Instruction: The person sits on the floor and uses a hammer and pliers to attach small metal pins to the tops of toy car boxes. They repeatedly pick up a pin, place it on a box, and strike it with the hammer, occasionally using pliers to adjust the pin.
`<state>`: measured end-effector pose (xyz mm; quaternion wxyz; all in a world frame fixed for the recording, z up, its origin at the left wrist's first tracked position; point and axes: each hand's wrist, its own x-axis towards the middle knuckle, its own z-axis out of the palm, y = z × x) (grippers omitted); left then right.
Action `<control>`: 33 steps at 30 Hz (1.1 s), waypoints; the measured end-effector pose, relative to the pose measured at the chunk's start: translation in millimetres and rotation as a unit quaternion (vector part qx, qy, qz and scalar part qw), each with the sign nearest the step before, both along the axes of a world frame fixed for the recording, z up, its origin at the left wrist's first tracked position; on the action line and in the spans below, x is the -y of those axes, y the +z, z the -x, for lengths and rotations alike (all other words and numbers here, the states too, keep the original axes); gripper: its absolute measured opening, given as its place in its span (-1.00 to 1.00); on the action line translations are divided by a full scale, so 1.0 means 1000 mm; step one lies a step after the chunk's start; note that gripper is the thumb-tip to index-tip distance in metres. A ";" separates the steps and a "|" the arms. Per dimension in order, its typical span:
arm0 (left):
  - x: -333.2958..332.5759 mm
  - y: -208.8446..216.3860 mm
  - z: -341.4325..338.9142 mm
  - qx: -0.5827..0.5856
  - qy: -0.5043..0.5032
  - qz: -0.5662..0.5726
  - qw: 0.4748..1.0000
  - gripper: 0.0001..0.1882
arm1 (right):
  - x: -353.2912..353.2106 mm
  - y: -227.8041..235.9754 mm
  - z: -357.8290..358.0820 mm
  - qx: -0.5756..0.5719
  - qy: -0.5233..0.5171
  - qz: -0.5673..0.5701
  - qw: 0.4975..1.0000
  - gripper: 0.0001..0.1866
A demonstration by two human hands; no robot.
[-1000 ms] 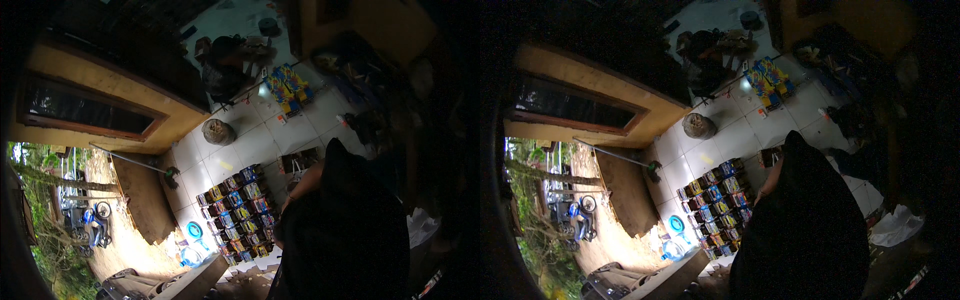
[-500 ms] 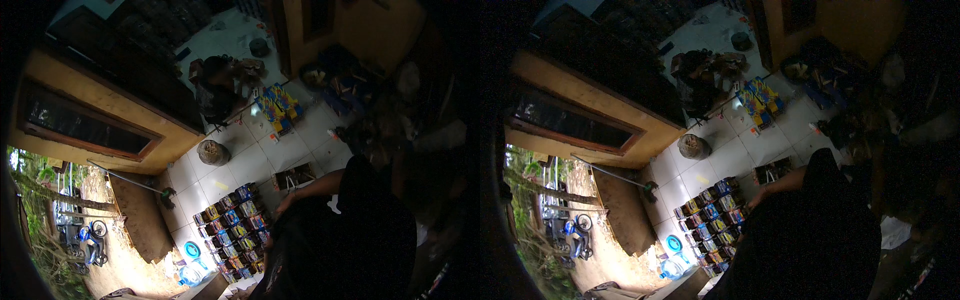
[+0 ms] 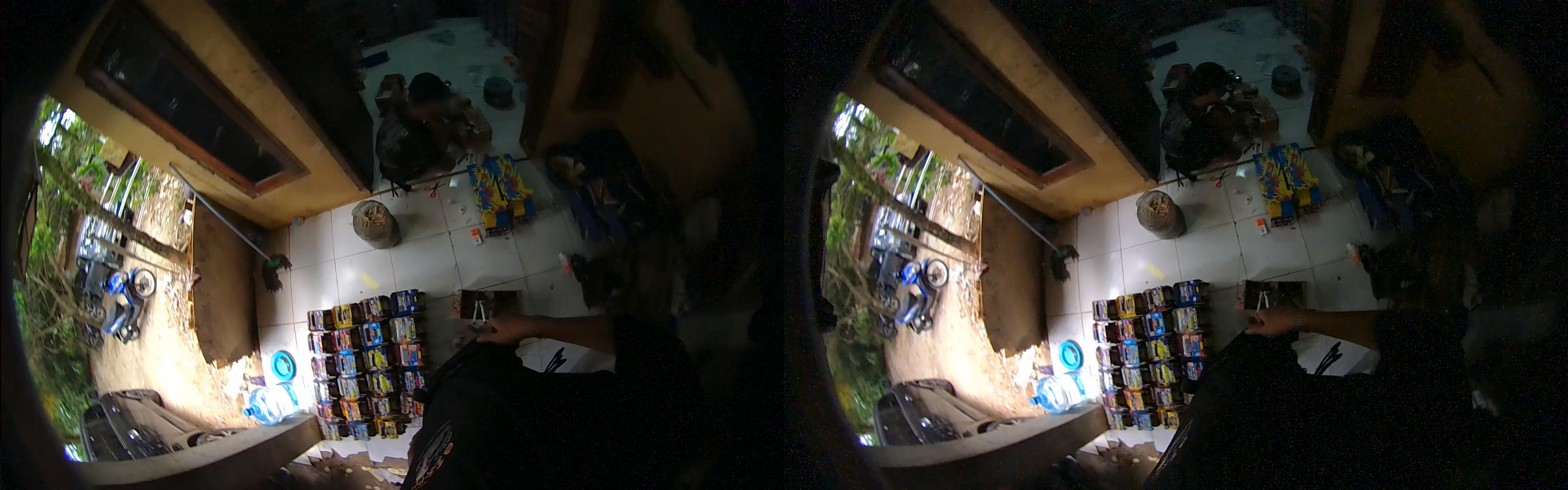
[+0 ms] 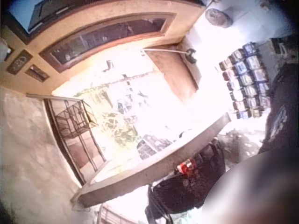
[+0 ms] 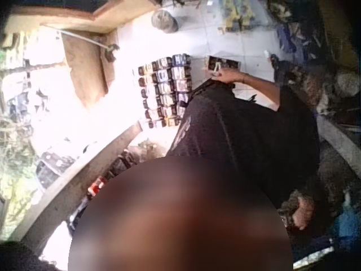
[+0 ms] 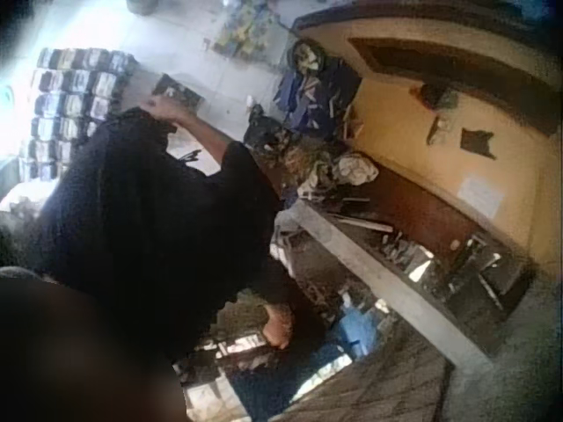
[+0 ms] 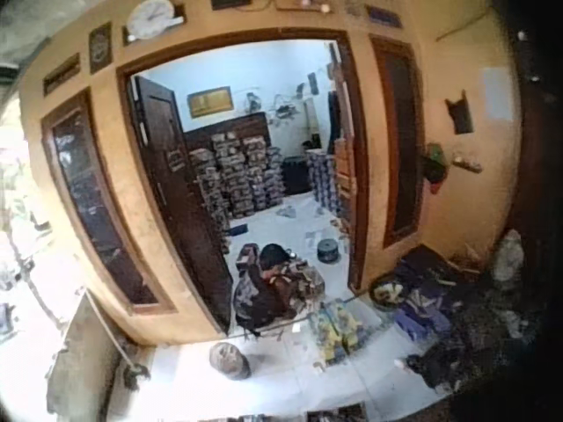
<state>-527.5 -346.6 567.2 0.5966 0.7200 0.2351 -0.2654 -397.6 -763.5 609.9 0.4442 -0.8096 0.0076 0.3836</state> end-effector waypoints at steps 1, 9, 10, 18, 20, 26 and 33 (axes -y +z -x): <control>-0.006 -0.001 0.011 -0.005 0.015 -0.001 1.000 -0.50 | -0.001 0.006 0.002 0.008 -0.004 -0.006 1.000 -0.36; -0.023 -0.004 0.075 -0.054 0.053 -0.003 0.997 -0.50 | 0.012 0.008 -0.009 -0.208 -0.073 0.004 0.975 -0.32; -0.021 -0.004 0.081 -0.063 0.051 -0.002 0.997 -0.50 | 0.014 0.009 -0.009 -0.205 -0.036 0.018 0.978 -0.30; -0.006 0.008 0.117 -0.120 0.018 -0.016 0.992 -0.53 | 0.013 0.022 0.014 -0.325 -0.015 0.154 0.933 -0.26; -0.003 0.013 0.125 -0.127 0.002 -0.018 0.992 -0.54 | 0.015 0.022 0.025 -0.302 -0.103 0.053 0.946 -0.28; 0.010 0.029 0.140 -0.140 -0.085 -0.019 0.986 -0.57 | 0.023 0.028 0.038 -0.031 0.331 0.062 0.941 -0.69; 0.026 0.049 0.131 -0.135 -0.153 0.011 0.979 -0.59 | 0.023 0.012 0.015 -0.346 0.110 0.077 0.929 -0.54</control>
